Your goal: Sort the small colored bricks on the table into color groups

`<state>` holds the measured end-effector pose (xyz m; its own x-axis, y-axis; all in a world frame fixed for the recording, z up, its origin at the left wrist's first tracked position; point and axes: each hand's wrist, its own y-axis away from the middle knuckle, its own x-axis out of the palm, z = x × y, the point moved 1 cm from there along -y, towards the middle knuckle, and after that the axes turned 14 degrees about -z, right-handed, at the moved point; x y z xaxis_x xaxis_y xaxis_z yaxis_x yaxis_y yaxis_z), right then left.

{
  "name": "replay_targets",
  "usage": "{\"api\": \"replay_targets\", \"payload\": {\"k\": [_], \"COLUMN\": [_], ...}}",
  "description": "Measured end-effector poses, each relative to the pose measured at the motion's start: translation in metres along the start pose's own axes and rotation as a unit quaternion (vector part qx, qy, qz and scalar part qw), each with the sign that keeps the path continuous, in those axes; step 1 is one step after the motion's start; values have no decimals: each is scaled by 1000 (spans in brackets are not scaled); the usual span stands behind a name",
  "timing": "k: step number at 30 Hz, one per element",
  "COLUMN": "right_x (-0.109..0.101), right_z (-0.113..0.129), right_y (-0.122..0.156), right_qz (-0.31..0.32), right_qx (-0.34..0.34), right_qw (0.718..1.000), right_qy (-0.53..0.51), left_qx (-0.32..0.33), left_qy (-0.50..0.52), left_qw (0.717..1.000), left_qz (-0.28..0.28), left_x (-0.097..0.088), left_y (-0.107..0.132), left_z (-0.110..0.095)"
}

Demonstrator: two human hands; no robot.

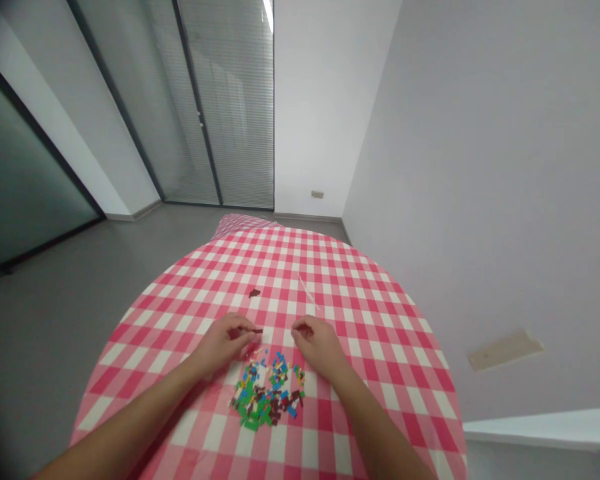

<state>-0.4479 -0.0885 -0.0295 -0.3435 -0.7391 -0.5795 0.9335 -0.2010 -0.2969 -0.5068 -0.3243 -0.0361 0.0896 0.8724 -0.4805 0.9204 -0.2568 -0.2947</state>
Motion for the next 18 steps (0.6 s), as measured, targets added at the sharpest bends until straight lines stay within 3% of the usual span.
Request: {"api": "replay_targets", "payload": {"k": [2, 6, 13, 18], "right_x": [-2, 1, 3, 3], "right_z": [-8, -13, -13, -16], "right_y": [-4, -7, -6, -6], "right_qz": [-1, 13, 20, 22], "right_qx": [25, 28, 16, 24], "right_qw": [1000, 999, 999, 999], "right_qy": [18, 36, 47, 43], "left_qx": [-27, -74, 1, -4], "left_qy": [-6, 4, -148, -205], "left_qw": [999, 997, 989, 978], "left_qz": [-20, -8, -9, -43], "left_x": [-6, -16, -11, -3], "left_y": [-7, -28, -62, -61], "left_z": [8, 21, 28, 30]}}
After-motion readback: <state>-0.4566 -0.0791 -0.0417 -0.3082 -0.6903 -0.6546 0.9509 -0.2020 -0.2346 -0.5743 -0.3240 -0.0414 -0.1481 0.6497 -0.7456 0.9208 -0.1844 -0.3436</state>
